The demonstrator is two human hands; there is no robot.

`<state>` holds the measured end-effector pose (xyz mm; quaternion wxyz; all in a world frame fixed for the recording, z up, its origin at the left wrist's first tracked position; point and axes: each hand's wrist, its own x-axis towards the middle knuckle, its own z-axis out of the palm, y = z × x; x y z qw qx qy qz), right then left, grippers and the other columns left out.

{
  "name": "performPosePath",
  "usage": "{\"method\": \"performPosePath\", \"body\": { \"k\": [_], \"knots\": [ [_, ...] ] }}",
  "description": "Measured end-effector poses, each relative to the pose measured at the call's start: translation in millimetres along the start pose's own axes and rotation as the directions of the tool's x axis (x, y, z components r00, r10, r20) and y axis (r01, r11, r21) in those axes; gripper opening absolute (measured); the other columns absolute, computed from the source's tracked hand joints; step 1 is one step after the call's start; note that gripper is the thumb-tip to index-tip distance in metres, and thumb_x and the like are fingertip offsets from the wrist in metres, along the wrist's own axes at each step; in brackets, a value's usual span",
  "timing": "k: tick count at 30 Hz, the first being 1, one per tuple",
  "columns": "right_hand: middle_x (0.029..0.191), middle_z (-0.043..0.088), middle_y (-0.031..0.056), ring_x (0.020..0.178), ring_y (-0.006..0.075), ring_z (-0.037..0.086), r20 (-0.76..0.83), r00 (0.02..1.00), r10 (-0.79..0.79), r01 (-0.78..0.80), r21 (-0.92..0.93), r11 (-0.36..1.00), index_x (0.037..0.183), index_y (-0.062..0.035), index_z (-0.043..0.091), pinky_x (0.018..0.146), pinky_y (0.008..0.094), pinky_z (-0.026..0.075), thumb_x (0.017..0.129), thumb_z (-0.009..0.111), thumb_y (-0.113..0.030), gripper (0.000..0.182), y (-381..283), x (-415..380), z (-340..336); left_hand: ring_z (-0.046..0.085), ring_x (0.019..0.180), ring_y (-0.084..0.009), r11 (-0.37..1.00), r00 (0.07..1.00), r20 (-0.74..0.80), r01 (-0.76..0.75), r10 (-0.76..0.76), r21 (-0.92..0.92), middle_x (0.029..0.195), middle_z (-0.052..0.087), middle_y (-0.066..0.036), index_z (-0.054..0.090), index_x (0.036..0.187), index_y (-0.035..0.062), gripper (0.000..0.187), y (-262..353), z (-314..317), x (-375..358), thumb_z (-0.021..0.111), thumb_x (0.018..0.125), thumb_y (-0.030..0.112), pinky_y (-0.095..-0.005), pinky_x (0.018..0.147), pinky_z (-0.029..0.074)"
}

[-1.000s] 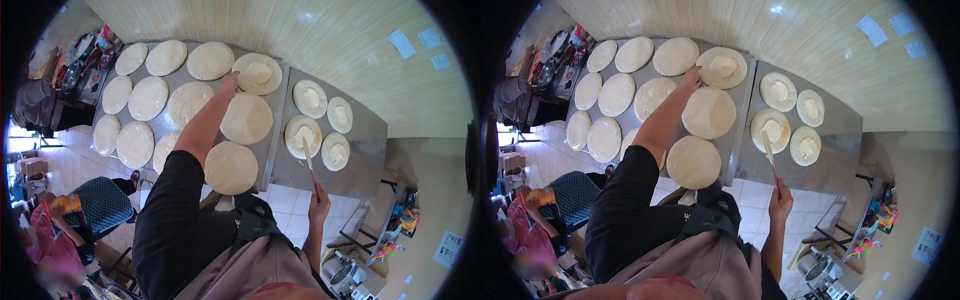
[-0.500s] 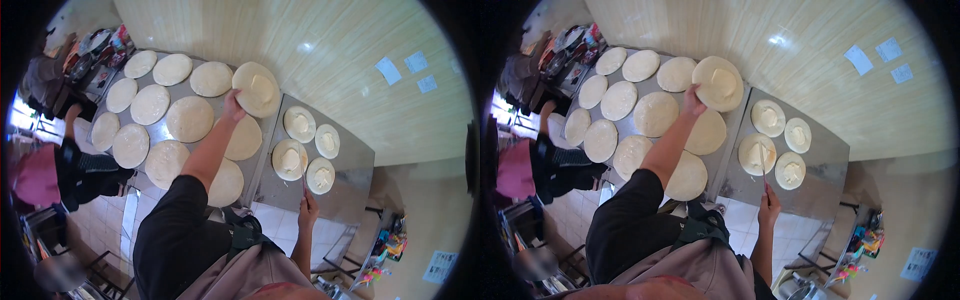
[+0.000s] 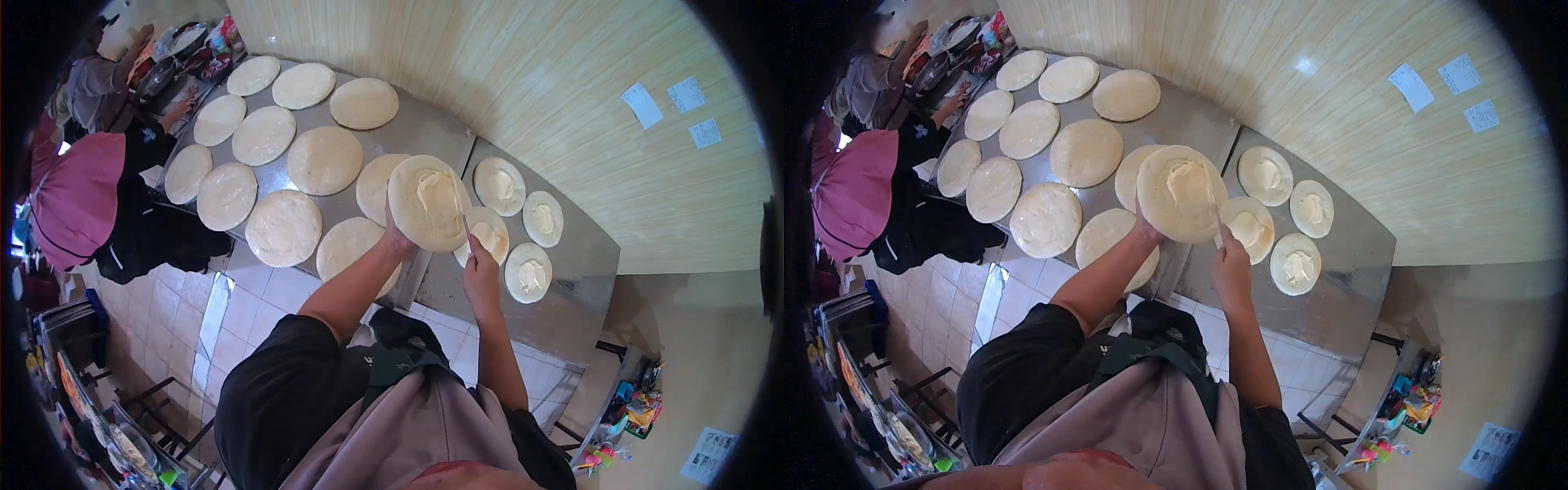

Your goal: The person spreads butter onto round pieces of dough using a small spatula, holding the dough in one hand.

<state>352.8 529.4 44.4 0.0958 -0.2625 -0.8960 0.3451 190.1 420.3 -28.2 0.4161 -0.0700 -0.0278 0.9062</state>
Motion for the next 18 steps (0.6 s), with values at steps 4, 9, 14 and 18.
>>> {"method": "performPosePath", "body": {
  "k": [4, 9, 14, 18],
  "knots": [
    [0.102, 0.064, 0.0257, 0.094, 0.0403, 0.063, 0.031, 0.995, -0.1, 0.099, 0.024, 0.995, 0.133, -0.0058, 0.057, 0.083, 0.0454, 0.049, 0.089, 0.049, -0.004, 0.045, -3.9, 2.9, -0.8, 0.056, 0.122, -0.0324, 0.995, 0.995, 0.034, 0.094, -0.095, 0.032, 0.136, 0.057, -0.011, 0.048, 0.141, 0.0128, 0.063, 0.4, -3.1, -11.8, 0.04, 0.096, 0.057, -0.0526, 0.105, 0.044],
    [0.087, 0.062, 0.0188, 0.082, 0.0375, 0.063, 0.048, 0.956, -0.288, 0.29, -0.018, 0.957, 0.13, -0.0094, 0.06, 0.074, 0.0464, 0.05, 0.087, 0.052, -0.006, 0.044, -25.8, -7.4, -11.0, 0.056, 0.123, -0.0328, 0.989, 0.985, 0.096, 0.142, -0.146, 0.051, 0.137, 0.056, -0.012, 0.048, 0.141, 0.012, 0.063, -1.9, 5.8, -19.4, 0.039, 0.097, 0.057, -0.0525, 0.105, 0.044],
    [0.081, 0.058, 0.0147, 0.074, 0.0326, 0.061, 0.169, 0.896, -0.411, 0.432, -0.114, 0.895, 0.124, -0.0073, 0.064, 0.069, 0.0412, 0.05, 0.085, 0.054, -0.004, 0.041, -52.7, -25.0, -26.9, 0.055, 0.123, -0.0345, 0.988, 0.977, 0.192, 0.068, -0.094, 0.14, 0.14, 0.053, -0.014, 0.044, 0.144, 0.0104, 0.064, 5.1, 3.5, -27.7, 0.045, 0.097, 0.054, -0.0519, 0.104, 0.046],
    [0.082, 0.059, 0.0149, 0.074, 0.0313, 0.062, 0.242, 0.841, -0.484, 0.492, 0.031, 0.87, 0.125, -0.0068, 0.064, 0.07, 0.0401, 0.05, 0.086, 0.054, -0.005, 0.041, -54.0, -35.7, -44.5, 0.055, 0.124, -0.0338, 0.983, 0.987, 0.149, 0.04, -0.067, 0.178, 0.141, 0.052, -0.014, 0.043, 0.145, 0.0105, 0.064, 2.9, 16.2, -40.4, 0.045, 0.097, 0.053, -0.0522, 0.104, 0.046]
  ]
}}
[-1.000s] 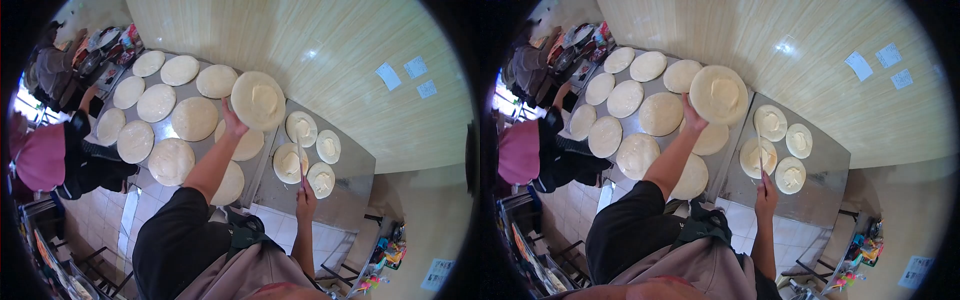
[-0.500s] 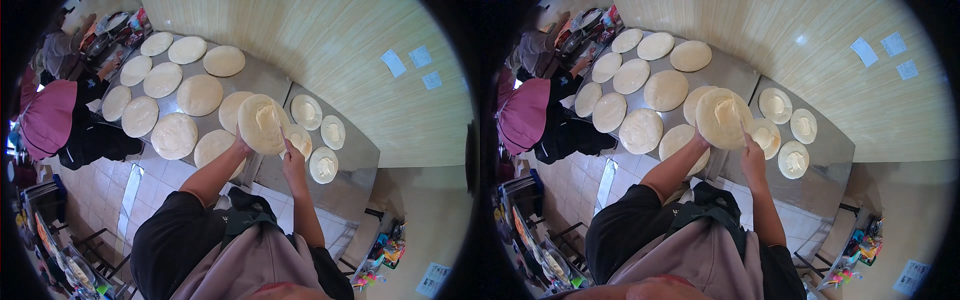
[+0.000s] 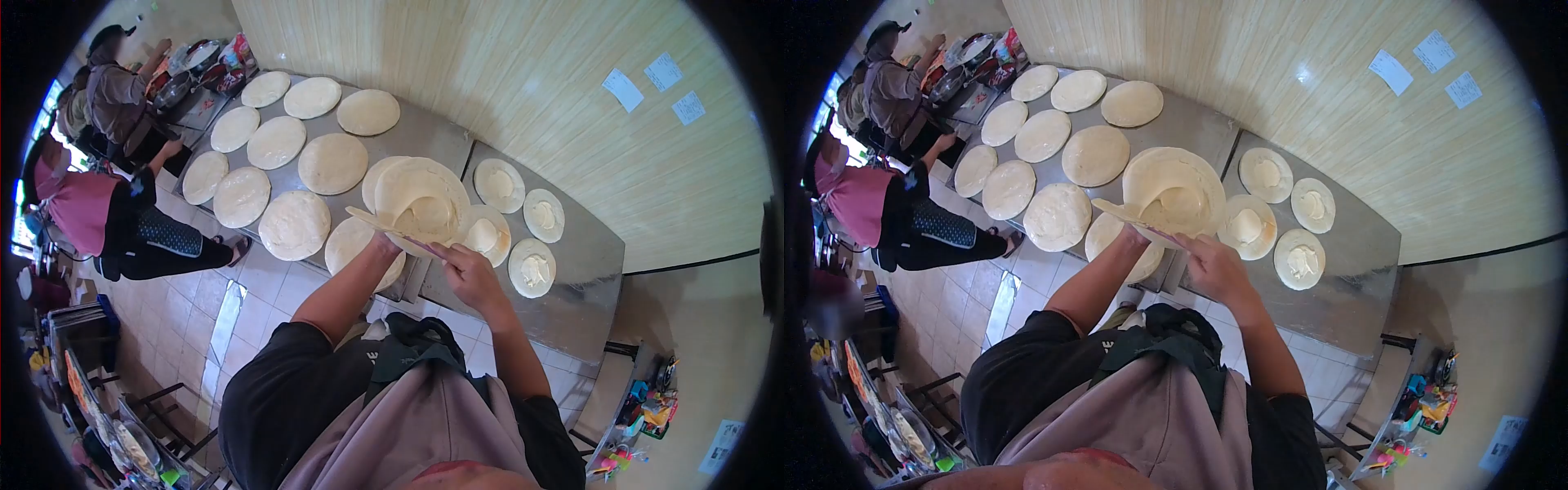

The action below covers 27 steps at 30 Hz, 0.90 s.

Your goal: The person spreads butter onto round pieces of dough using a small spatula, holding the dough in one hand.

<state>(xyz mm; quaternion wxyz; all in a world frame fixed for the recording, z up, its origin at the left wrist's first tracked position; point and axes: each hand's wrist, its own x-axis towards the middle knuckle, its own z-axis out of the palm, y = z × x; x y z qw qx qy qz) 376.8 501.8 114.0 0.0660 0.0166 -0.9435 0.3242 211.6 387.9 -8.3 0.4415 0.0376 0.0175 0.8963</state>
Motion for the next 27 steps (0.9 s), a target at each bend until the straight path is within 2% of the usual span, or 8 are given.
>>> {"method": "performPosePath", "body": {
  "k": [2, 6, 8, 15, 17, 21, 24, 27],
  "knots": [
    [0.082, 0.061, 0.0158, 0.075, 0.0302, 0.063, 0.007, 0.996, 0.086, -0.084, 0.247, 0.965, 0.126, -0.0087, 0.065, 0.072, 0.0389, 0.05, 0.088, 0.052, -0.004, 0.041, 8.8, -3.1, -11.2, 0.054, 0.125, -0.0334, 1.0, 0.999, -0.038, -0.015, 0.016, 0.023, 0.142, 0.052, -0.014, 0.043, 0.145, 0.0105, 0.064, -1.3, 7.5, -8.5, 0.045, 0.097, 0.053, -0.0523, 0.105, 0.046],
    [0.083, 0.062, 0.0176, 0.078, 0.0295, 0.064, -0.207, 0.954, 0.219, -0.166, 0.243, 0.956, 0.127, -0.0113, 0.065, 0.074, 0.0379, 0.049, 0.089, 0.051, -0.004, 0.041, 41.8, 1.8, -26.0, 0.055, 0.124, -0.0323, 0.999, 0.998, -0.063, -0.025, 0.023, -0.023, 0.139, 0.054, -0.014, 0.045, 0.142, 0.009, 0.058, -12.1, 22.6, -23.2, 0.043, 0.099, 0.048, -0.0522, 0.105, 0.045],
    [0.086, 0.062, 0.0174, 0.08, 0.0354, 0.064, -0.239, 0.934, 0.265, -0.28, -0.028, 0.96, 0.126, -0.0145, 0.065, 0.073, 0.0432, 0.05, 0.086, 0.051, -0.008, 0.043, 45.9, 2.9, -30.3, 0.056, 0.123, -0.0318, 0.998, 0.996, -0.071, -0.047, 0.049, 0.034, 0.139, 0.054, -0.013, 0.045, 0.142, 0.0094, 0.056, -18.3, 35.2, -27.8, 0.042, 0.1, 0.046, -0.0525, 0.105, 0.045],
    [0.087, 0.06, 0.0161, 0.076, 0.0357, 0.062, -0.146, 0.988, 0.05, -0.065, -0.098, 0.993, 0.125, -0.0131, 0.065, 0.069, 0.043, 0.049, 0.085, 0.053, -0.004, 0.043, -9.2, -18.0, -19.6, 0.056, 0.123, -0.0323, 0.999, 0.999, -0.017, 0.049, -0.049, 0.017, 0.138, 0.055, -0.014, 0.044, 0.144, 0.0099, 0.061, -32.6, 39.7, -47.0, 0.042, 0.099, 0.051, -0.0533, 0.104, 0.045],
    [0.085, 0.06, 0.016, 0.074, 0.0331, 0.062, -0.045, 0.999, -0.028, 0.026, -0.045, 0.999, 0.125, -0.0142, 0.065, 0.067, 0.0411, 0.049, 0.085, 0.052, -0.005, 0.043, -14.7, -25.4, -24.6, 0.056, 0.123, -0.0332, 0.992, 0.999, -0.011, -0.038, 0.04, 0.123, 0.138, 0.054, -0.014, 0.043, 0.144, 0.0098, 0.063, -36.7, 43.2, -53.3, 0.042, 0.098, 0.053, -0.0533, 0.104, 0.045],
    [0.084, 0.06, 0.015, 0.072, 0.0319, 0.061, -0.124, 0.992, 0.017, -0.012, 0.039, 0.999, 0.125, -0.0145, 0.066, 0.065, 0.0397, 0.049, 0.085, 0.053, -0.005, 0.043, 1.3, -37.4, -44.5, 0.056, 0.123, -0.0336, 0.997, 0.998, -0.056, 0.018, -0.014, 0.08, 0.138, 0.055, -0.014, 0.043, 0.144, 0.0096, 0.064, -47.4, 55.5, -66.6, 0.043, 0.098, 0.053, -0.0532, 0.104, 0.046],
    [0.083, 0.06, 0.0128, 0.069, 0.0331, 0.061, -0.258, 0.957, 0.136, -0.172, -0.123, 0.977, 0.125, -0.015, 0.065, 0.063, 0.0401, 0.049, 0.085, 0.054, -0.007, 0.042, 26.0, -43.7, -46.2, 0.056, 0.123, -0.0333, 0.992, 0.997, -0.07, 0.027, -0.019, 0.121, 0.139, 0.054, -0.015, 0.045, 0.143, 0.01, 0.063, -59.5, 57.7, -67.0, 0.044, 0.097, 0.053, -0.054, 0.104, 0.046],
    [0.082, 0.059, 0.0122, 0.072, 0.0341, 0.062, -0.208, 0.977, 0.036, -0.063, -0.125, 0.99, 0.126, -0.0153, 0.065, 0.064, 0.0414, 0.049, 0.085, 0.055, -0.007, 0.043, 11.0, -67.7, -22.8, 0.056, 0.123, -0.0331, 1.0, 0.999, -0.041, 0.012, -0.011, 0.023, 0.139, 0.054, -0.014, 0.046, 0.142, 0.0099, 0.061, -62.6, 45.4, -61.2, 0.045, 0.097, 0.051, -0.055, 0.104, 0.045]
  ]
}}
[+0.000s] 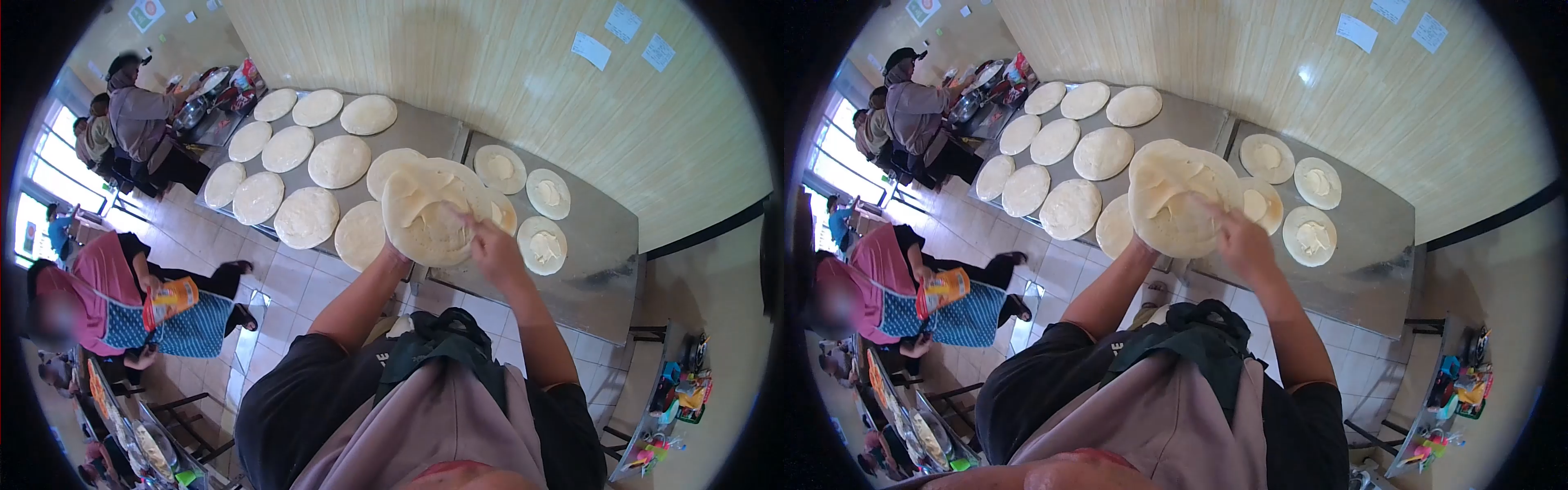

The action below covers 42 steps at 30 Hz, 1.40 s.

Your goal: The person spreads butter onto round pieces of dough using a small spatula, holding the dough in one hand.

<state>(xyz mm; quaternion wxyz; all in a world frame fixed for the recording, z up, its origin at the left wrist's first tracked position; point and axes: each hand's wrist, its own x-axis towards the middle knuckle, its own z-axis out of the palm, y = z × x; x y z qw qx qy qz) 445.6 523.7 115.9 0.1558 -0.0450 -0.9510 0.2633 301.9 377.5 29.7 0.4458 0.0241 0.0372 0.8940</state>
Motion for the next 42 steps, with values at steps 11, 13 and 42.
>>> {"method": "performPosePath", "body": {
  "k": [11, 13, 42],
  "knots": [
    [0.095, 0.066, 0.0166, 0.081, 0.0364, 0.065, -0.044, 0.983, 0.181, -0.18, 0.024, 0.983, 0.132, -0.0175, 0.06, 0.072, 0.0453, 0.052, 0.086, 0.053, -0.011, 0.047, 49.7, -21.9, -25.2, 0.057, 0.122, -0.0325, 0.998, 0.998, -0.026, -0.057, 0.058, 0.031, 0.137, 0.056, -0.013, 0.047, 0.141, 0.0094, 0.06, -30.6, 5.8, -13.7, 0.044, 0.097, 0.051, -0.0518, 0.103, 0.047],
    [0.095, 0.066, 0.0181, 0.082, 0.0381, 0.064, 0.04, 0.965, 0.259, -0.259, 0.0, 0.966, 0.13, -0.0169, 0.062, 0.074, 0.0459, 0.052, 0.086, 0.053, -0.011, 0.045, 53.1, -23.9, -21.6, 0.057, 0.122, -0.0326, 0.997, 0.998, -0.012, -0.069, 0.069, 0.03, 0.137, 0.056, -0.014, 0.047, 0.14, 0.0094, 0.059, -36.0, 14.9, -13.4, 0.044, 0.098, 0.05, -0.0518, 0.103, 0.047],
    [0.096, 0.07, 0.0197, 0.084, 0.022, 0.067, 0.099, 0.986, 0.133, -0.163, 0.434, 0.886, 0.123, -0.0004, 0.065, 0.076, 0.0313, 0.05, 0.088, 0.051, -0.003, 0.037, 22.0, -68.2, -25.2, 0.058, 0.12, -0.0339, 0.978, 0.975, -0.08, -0.206, 0.206, 0.007, 0.135, 0.058, -0.014, 0.049, 0.138, 0.0092, 0.06, -27.5, 7.5, -3.0, 0.044, 0.097, 0.053, -0.0545, 0.102, 0.048]
  ]
}}
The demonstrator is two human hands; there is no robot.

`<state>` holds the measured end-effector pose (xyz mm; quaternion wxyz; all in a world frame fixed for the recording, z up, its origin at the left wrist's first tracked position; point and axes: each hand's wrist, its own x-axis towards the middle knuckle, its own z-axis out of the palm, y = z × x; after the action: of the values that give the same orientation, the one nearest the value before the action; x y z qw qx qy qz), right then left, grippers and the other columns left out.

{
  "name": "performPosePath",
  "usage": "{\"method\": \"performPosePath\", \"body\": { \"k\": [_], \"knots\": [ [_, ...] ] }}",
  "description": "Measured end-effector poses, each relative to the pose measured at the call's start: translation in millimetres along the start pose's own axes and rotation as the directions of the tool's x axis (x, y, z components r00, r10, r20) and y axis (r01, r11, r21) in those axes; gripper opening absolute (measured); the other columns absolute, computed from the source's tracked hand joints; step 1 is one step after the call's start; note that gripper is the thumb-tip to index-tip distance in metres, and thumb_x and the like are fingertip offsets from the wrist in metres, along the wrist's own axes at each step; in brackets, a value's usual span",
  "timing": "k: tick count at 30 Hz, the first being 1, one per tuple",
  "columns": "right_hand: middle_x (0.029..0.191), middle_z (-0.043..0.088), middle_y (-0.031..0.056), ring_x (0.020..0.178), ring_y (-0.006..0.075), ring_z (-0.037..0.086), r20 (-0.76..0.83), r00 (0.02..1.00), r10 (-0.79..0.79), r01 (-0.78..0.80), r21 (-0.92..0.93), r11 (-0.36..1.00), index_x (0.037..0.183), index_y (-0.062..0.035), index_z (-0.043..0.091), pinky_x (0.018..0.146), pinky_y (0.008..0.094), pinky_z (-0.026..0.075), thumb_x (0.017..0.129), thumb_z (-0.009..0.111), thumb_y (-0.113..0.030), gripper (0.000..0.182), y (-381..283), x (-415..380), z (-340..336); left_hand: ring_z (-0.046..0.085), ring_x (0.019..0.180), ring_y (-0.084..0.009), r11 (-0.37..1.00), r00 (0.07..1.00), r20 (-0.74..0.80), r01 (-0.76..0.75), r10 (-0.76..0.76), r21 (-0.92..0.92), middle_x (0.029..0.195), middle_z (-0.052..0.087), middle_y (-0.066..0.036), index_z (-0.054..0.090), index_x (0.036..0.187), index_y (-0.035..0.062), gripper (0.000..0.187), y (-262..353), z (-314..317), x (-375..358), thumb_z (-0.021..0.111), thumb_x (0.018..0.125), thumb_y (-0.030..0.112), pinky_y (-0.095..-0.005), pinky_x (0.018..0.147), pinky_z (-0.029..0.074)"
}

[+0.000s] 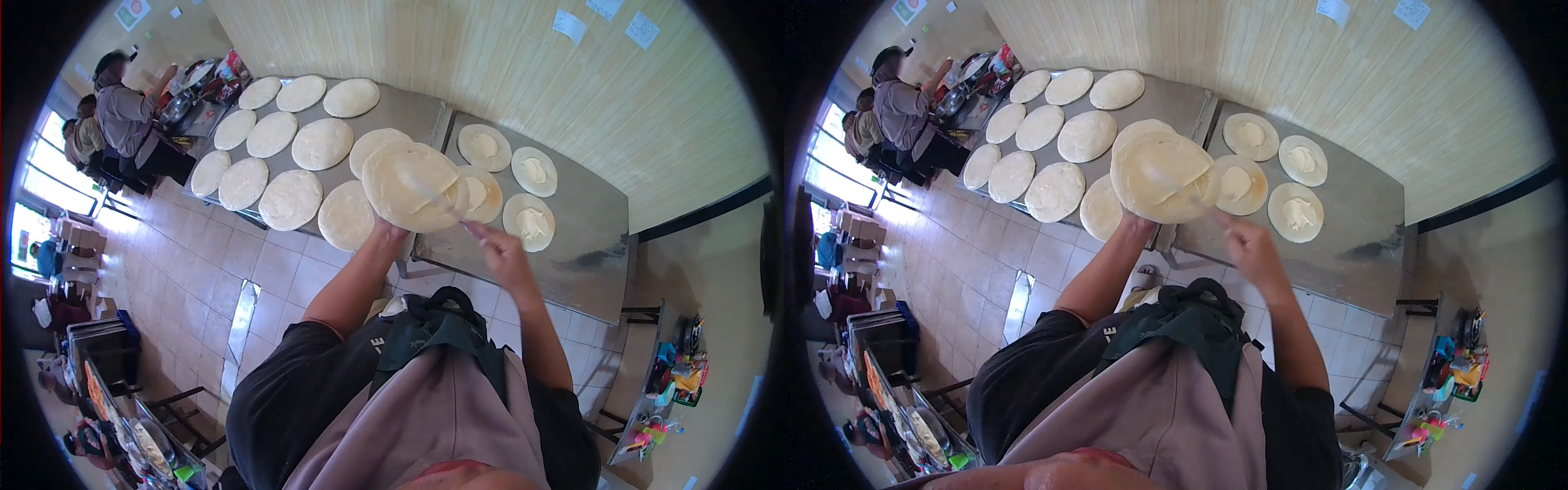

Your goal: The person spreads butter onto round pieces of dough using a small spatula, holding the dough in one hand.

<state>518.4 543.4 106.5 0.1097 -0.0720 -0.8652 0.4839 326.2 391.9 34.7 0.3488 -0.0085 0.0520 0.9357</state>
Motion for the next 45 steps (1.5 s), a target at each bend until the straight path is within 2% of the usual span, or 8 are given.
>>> {"method": "performPosePath", "body": {
  "k": [2, 4, 13, 19, 22, 30, 36, 45],
  "knots": [
    [0.099, 0.071, 0.0191, 0.088, 0.0201, 0.067, -0.088, 0.994, 0.058, -0.056, 0.022, 0.998, 0.123, -0.0005, 0.065, 0.078, 0.0304, 0.05, 0.089, 0.051, -0.003, 0.037, 29.3, 12.3, -20.6, 0.058, 0.12, -0.0344, 0.991, 0.992, 0.099, 0.091, -0.081, -0.098, 0.135, 0.058, -0.014, 0.049, 0.139, 0.0096, 0.06, 1.4, 0.0, -3.3, 0.044, 0.097, 0.052, -0.0558, 0.101, 0.048],
    [0.092, 0.068, 0.0222, 0.072, 0.0324, 0.066, -0.228, 0.973, 0.026, -0.065, -0.163, 0.985, 0.125, -0.0089, 0.066, 0.067, 0.0361, 0.051, 0.086, 0.052, -0.006, 0.041, 50.0, 19.4, -34.7, 0.058, 0.12, -0.0344, 0.99, 0.99, 0.113, 0.096, -0.084, -0.103, 0.135, 0.058, -0.013, 0.049, 0.139, 0.0099, 0.06, -0.3, -0.1, -1.2, 0.044, 0.097, 0.052, -0.0559, 0.101, 0.048],
    [0.077, 0.059, 0.0165, 0.07, 0.0332, 0.062, 0.005, 0.986, -0.166, 0.161, -0.258, 0.953, 0.123, -0.009, 0.065, 0.065, 0.0398, 0.049, 0.085, 0.055, -0.004, 0.04, -6.7, -37.0, 11.8, 0.057, 0.122, -0.0339, 0.996, 0.993, 0.1, 0.072, -0.068, -0.045, 0.136, 0.057, -0.013, 0.049, 0.139, 0.0114, 0.058, 1.5, -2.8, 4.1, 0.047, 0.097, 0.051, -0.057, 0.1, 0.049],
    [0.079, 0.058, 0.0151, 0.069, 0.0339, 0.06, -0.227, 0.972, -0.059, -0.017, -0.319, 0.948, 0.127, -0.0107, 0.063, 0.064, 0.0415, 0.049, 0.084, 0.054, -0.002, 0.045, 17.3, -17.4, -22.0, 0.057, 0.121, -0.0343, 0.992, 0.991, 0.112, 0.09, -0.08, -0.093, 0.136, 0.057, -0.012, 0.05, 0.138, 0.0111, 0.056, -3.6, -1.2, 7.8, 0.048, 0.097, 0.049, -0.0566, 0.1, 0.048],
    [0.081, 0.059, 0.0145, 0.07, 0.0336, 0.061, -0.166, 0.985, -0.053, -0.031, -0.468, 0.883, 0.128, -0.0116, 0.063, 0.064, 0.0414, 0.049, 0.084, 0.054, -0.003, 0.046, 27.2, -27.3, -13.2, 0.057, 0.121, -0.0347, 0.992, 0.989, 0.134, 0.082, -0.069, -0.092, 0.136, 0.057, -0.013, 0.05, 0.138, 0.0109, 0.056, -6.9, 8.7, 10.3, 0.048, 0.097, 0.049, -0.0563, 0.1, 0.048],
    [0.078, 0.058, 0.0143, 0.068, 0.0331, 0.059, -0.057, 0.983, -0.175, 0.157, -0.239, 0.958, 0.126, -0.0118, 0.064, 0.062, 0.0405, 0.049, 0.083, 0.055, -0.004, 0.045, -2.4, -30.2, -14.8, 0.057, 0.122, -0.0344, 0.989, 0.978, 0.165, 0.137, -0.126, -0.059, 0.137, 0.056, -0.013, 0.049, 0.139, 0.011, 0.056, -3.7, 11.1, 2.9, 0.049, 0.097, 0.049, -0.0561, 0.101, 0.048],
    [0.078, 0.057, 0.0134, 0.068, 0.0317, 0.059, -0.177, 0.955, -0.237, 0.143, -0.426, 0.893, 0.125, -0.0142, 0.065, 0.061, 0.0406, 0.047, 0.084, 0.055, -0.005, 0.043, 17.1, 42.9, -41.8, 0.057, 0.123, -0.0339, 0.952, 0.934, 0.189, 0.305, -0.303, 0.019, 0.138, 0.055, -0.015, 0.048, 0.14, 0.0098, 0.059, -19.6, 22.1, -3.5, 0.05, 0.096, 0.049, -0.0544, 0.101, 0.048],
    [0.077, 0.054, 0.0066, 0.067, 0.0257, 0.06, 0.237, 0.883, -0.405, 0.466, -0.539, 0.702, 0.128, -0.0201, 0.064, 0.057, 0.0387, 0.05, 0.078, 0.06, -0.007, 0.051, -22.0, 23.3, -17.8, 0.058, 0.12, -0.0336, 0.976, 0.968, 0.164, 0.167, -0.189, 0.141, 0.138, 0.055, -0.015, 0.048, 0.139, 0.0096, 0.059, 5.7, 13.1, -0.7, 0.05, 0.096, 0.05, -0.0534, 0.1, 0.049]
  ]
}}
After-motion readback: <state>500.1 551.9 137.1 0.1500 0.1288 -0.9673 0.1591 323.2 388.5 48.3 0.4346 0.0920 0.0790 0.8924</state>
